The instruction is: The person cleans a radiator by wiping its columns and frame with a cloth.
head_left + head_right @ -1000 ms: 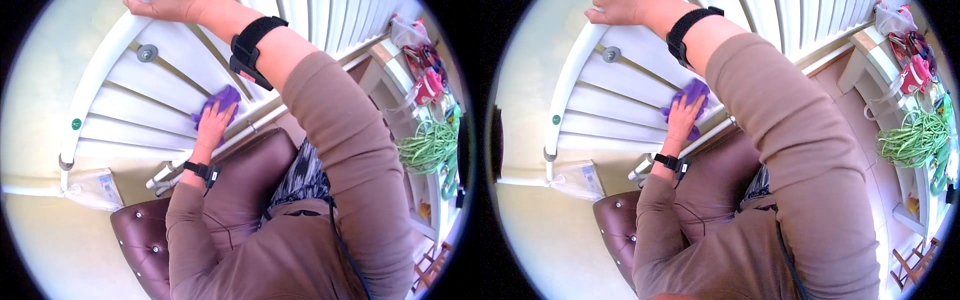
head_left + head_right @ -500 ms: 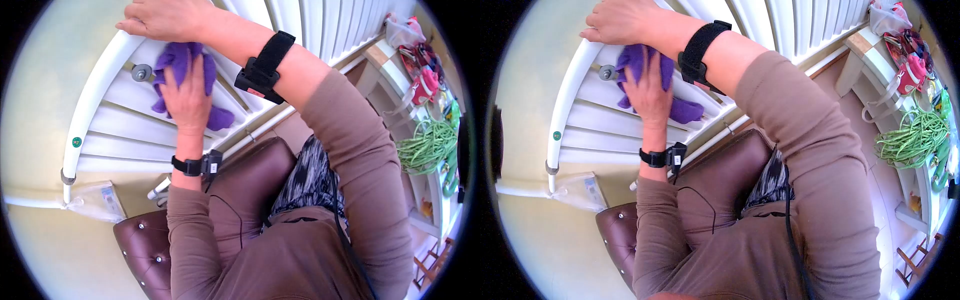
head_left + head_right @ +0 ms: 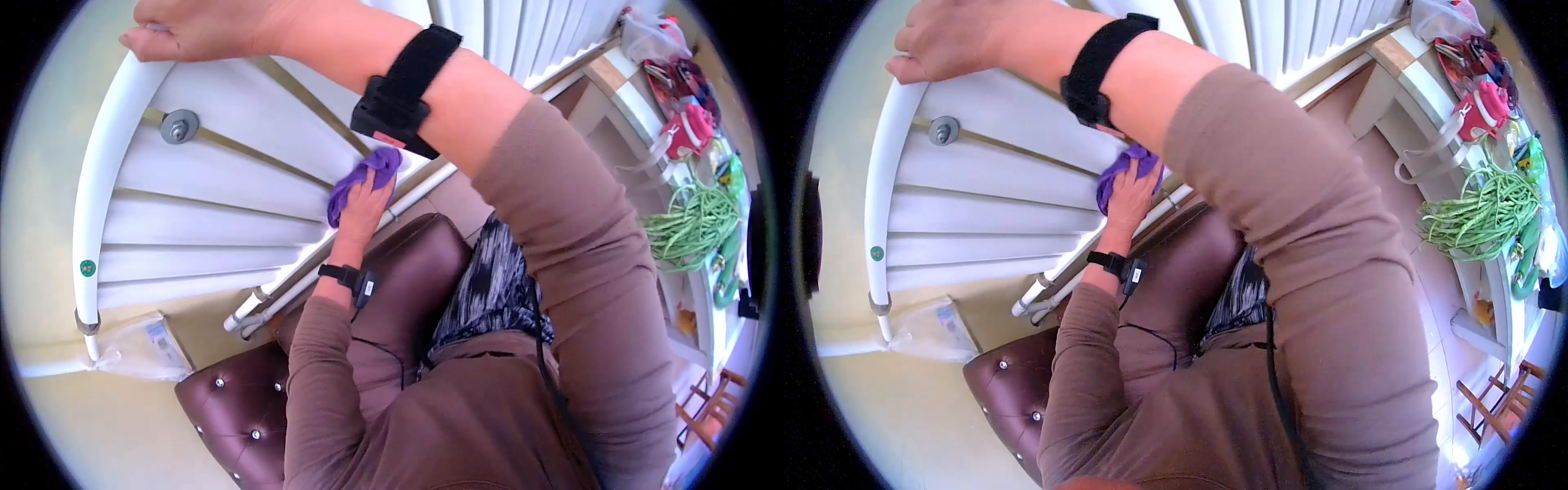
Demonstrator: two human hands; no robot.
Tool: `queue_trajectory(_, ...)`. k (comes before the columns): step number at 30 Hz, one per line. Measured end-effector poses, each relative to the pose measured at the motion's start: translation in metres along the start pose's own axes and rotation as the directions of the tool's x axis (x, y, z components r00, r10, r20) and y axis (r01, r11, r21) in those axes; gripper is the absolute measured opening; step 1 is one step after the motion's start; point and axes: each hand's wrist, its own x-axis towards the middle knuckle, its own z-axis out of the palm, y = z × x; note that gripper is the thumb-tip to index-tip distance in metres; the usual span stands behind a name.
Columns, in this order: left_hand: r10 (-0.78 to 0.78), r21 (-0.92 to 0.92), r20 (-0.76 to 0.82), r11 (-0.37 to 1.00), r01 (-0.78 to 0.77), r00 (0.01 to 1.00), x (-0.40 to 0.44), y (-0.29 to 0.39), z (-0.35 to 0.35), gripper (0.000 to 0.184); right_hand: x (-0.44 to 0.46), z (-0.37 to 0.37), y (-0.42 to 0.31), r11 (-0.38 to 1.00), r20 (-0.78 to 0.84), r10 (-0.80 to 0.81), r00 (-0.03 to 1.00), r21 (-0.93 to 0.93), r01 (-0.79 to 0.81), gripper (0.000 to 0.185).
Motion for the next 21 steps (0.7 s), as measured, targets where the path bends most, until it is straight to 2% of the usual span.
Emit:
queue_trajectory(3,0.177,-0.077,0.267,0.984,-0.162,0.947,-0.015,0.018,0.027,0.052,0.002,-0.002,0.000,0.999,-0.025,-0.033,0.999,-0.031,0.032,0.028)
queue_trajectory(8,0.192,-0.175,0.284,0.974,-0.146,0.940,0.003,0.018,0.010,0.054,0.005,-0.007,-0.004,0.996,-0.042,-0.040,0.998,-0.086,0.036,0.026)
queue_trajectory(10,0.170,-0.330,0.150,0.937,-0.112,0.974,0.016,0.002,-0.006,0.057,0.006,-0.006,-0.005,0.998,-0.047,-0.017,0.999,-0.068,0.014,0.025)
queue_trajectory(11,0.170,-0.269,0.071,0.952,-0.145,0.983,0.029,-0.006,-0.018,0.054,0.006,-0.004,-0.004,0.997,-0.044,-0.032,0.999,-0.068,0.029,0.025)
queue_trajectory(15,0.066,-0.210,0.044,0.976,-0.055,0.997,0.088,-0.043,-0.089,0.049,0.005,-0.003,-0.003,1.000,0.016,0.007,1.000,-0.022,-0.007,0.024)
queue_trajectory(17,-0.127,-0.254,-0.140,0.963,0.088,0.982,0.113,-0.060,-0.118,0.039,0.007,-0.004,-0.003,1.000,0.017,-0.004,1.000,0.011,0.004,0.023)
queue_trajectory(18,-0.130,-0.249,-0.148,0.964,0.090,0.980,0.120,-0.070,-0.130,0.039,0.007,-0.004,-0.004,1.000,0.029,0.014,0.999,0.014,-0.015,0.023)
queue_trajectory(20,-0.137,-0.149,-0.418,0.986,0.081,0.898,0.126,-0.092,-0.148,0.044,0.010,-0.005,-0.004,0.999,0.039,0.026,0.999,0.025,-0.027,0.023)
queue_trajectory(21,-0.141,-0.141,-0.418,0.986,0.090,0.897,0.131,-0.097,-0.158,0.044,0.011,-0.009,-0.003,0.998,0.098,0.045,0.994,0.047,-0.049,0.024)
